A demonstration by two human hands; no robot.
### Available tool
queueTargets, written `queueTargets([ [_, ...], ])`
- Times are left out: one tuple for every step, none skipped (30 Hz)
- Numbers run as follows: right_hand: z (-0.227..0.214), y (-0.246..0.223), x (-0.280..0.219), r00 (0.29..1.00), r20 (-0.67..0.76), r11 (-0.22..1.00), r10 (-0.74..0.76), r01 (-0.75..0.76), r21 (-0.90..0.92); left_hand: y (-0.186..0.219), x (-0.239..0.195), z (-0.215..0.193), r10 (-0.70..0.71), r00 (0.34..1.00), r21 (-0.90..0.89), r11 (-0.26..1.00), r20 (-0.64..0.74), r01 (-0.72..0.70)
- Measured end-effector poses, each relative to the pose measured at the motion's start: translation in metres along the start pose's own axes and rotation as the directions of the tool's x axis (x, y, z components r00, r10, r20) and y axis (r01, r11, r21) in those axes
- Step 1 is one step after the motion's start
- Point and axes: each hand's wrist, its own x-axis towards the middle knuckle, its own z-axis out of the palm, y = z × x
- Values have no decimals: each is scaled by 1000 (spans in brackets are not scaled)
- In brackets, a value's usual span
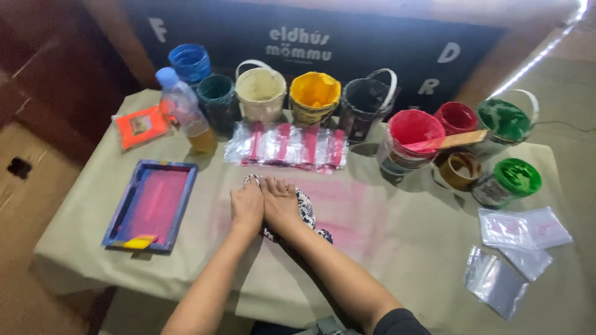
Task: The person wipes a table surface with a patterned cloth, then picks up a red paint bucket and stirs the contents with a wooden stick. After mixing, the person places the bucket back on the table and handles a clear plastic bag.
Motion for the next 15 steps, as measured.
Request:
queueTargets([
  [4,12,-1,1000,-6,1000,11,-11,-2,10,7,-4,10,1000,-3,1000,-7,-10],
  [9,21,-6,1000,10,1000,25,-25,-12,19,10,-8,40,999,12,999,-2,-40],
  [15,31,-10,999,26,999,39,-38,-22,28,13,-12,70,998,26,997,4,-71],
  [20,42,-13,999,24,999,46,-45,-23,38,16,-15,77,997,24,997,1,-77],
  [26,53,-15,996,62,997,70,-69,-29,48,20,-18,77,997,16,997,19,-77],
  [32,64,-19,990,103,995,95,-92,-36,57,22,-22,78,996,7,997,39,-78],
  [23,72,-22,989,103,994,102,-99,-35,66,27,-35,84,996,5,996,38,-84],
  [15,80,-27,987,106,993,122,-122,-9,75,31,-47,98,994,-34,995,39,-97],
  [7,87,-32,984,109,989,142,-145,18,83,35,-60,112,993,-72,991,40,-109],
  [-6,93,-36,983,111,989,145,-148,19,98,34,-43,115,992,-73,991,42,-112],
  [-19,100,-42,982,104,988,156,-157,3,113,33,-26,130,990,-105,987,53,-124],
  [-32,105,-47,981,97,985,170,-170,-12,128,32,-10,147,987,-135,981,63,-137],
  [-28,114,-52,980,99,985,175,-174,-10,138,32,-14,152,986,-135,981,65,-142],
  [-26,124,-57,974,88,978,210,-208,-32,149,34,-18,173,984,-140,976,47,-165],
  [-23,134,-61,966,77,969,245,-242,-54,160,37,-22,193,981,-144,972,29,-187],
])
